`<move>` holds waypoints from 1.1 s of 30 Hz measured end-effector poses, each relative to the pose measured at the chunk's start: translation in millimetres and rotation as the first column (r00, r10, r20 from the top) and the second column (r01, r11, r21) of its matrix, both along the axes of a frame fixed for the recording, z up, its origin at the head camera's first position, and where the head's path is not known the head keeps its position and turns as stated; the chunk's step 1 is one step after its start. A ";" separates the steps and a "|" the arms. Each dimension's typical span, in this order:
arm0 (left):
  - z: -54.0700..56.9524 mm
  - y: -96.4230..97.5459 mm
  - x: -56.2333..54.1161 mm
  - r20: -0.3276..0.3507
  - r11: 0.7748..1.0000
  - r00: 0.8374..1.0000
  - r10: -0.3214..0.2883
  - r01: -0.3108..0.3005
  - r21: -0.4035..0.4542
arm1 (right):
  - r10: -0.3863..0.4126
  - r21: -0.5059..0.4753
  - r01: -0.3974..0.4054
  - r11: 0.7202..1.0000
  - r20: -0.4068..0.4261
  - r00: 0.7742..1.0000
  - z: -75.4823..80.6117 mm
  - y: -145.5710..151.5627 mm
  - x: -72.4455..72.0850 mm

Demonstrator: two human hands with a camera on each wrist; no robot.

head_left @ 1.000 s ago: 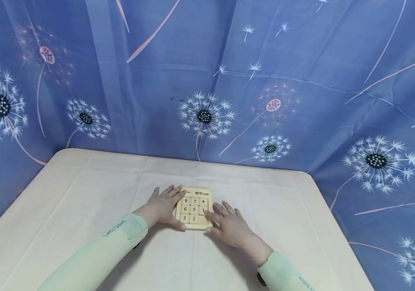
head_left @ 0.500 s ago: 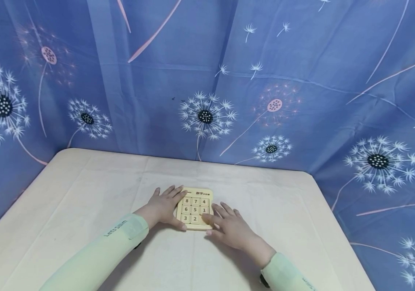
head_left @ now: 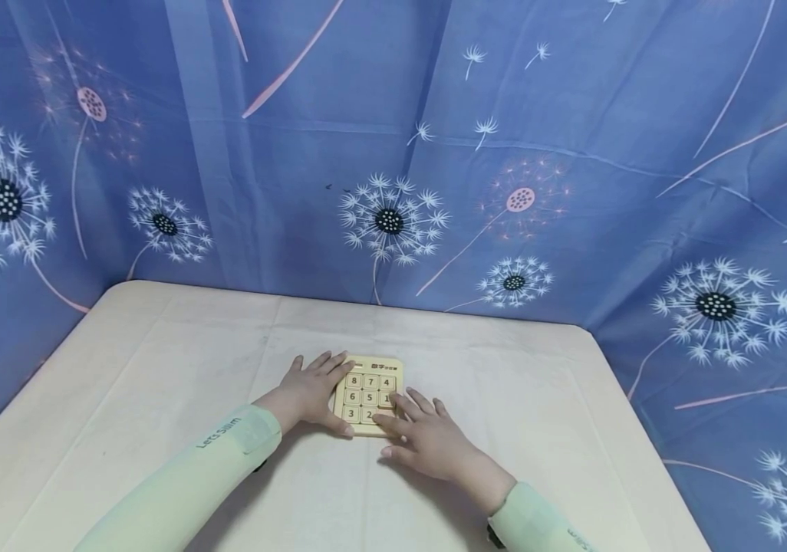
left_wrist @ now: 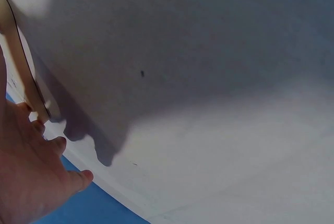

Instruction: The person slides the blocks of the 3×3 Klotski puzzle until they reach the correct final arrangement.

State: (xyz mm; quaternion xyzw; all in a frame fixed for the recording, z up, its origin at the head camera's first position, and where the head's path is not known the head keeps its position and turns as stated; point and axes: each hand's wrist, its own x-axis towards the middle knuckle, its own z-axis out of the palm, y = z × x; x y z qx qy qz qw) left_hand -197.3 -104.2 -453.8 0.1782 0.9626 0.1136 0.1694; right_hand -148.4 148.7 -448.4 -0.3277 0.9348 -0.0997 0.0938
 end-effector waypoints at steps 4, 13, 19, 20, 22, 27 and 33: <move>1.2 -0.6 0.6 -0.001 1.000 1.000 -0.003 0.003 -0.001 | -0.006 0.010 0.006 1.000 -0.001 1.000 -1.8 -0.7 -0.6; 2.2 -1.2 0.7 0.004 1.000 1.000 0.000 0.000 0.002 | -0.003 0.013 0.003 1.000 -0.003 1.000 -3.4 0.0 -2.1; 1.7 -1.0 0.2 0.001 1.000 1.000 -0.002 0.002 -0.007 | 0.001 0.019 0.000 1.000 -0.013 1.000 -2.6 0.5 -2.1; 1.5 -0.9 0.1 0.001 1.000 1.000 -0.002 0.002 -0.008 | 0.000 0.018 0.000 1.000 -0.014 1.000 -2.4 0.8 -2.2; 1.1 -0.9 -0.1 0.000 1.000 1.000 -0.003 0.003 -0.008 | -0.002 0.017 0.002 1.000 -0.014 1.000 -1.5 1.3 -2.1; -0.3 -1.0 -0.5 -0.003 1.000 1.000 -0.004 0.004 -0.007 | -0.009 0.012 0.009 1.000 -0.006 1.000 1.1 3.8 -0.8; -0.7 -0.8 -0.1 -0.008 1.000 1.000 -0.004 0.004 -0.006 | -0.010 0.010 0.010 1.000 -0.010 1.000 1.1 8.2 -0.7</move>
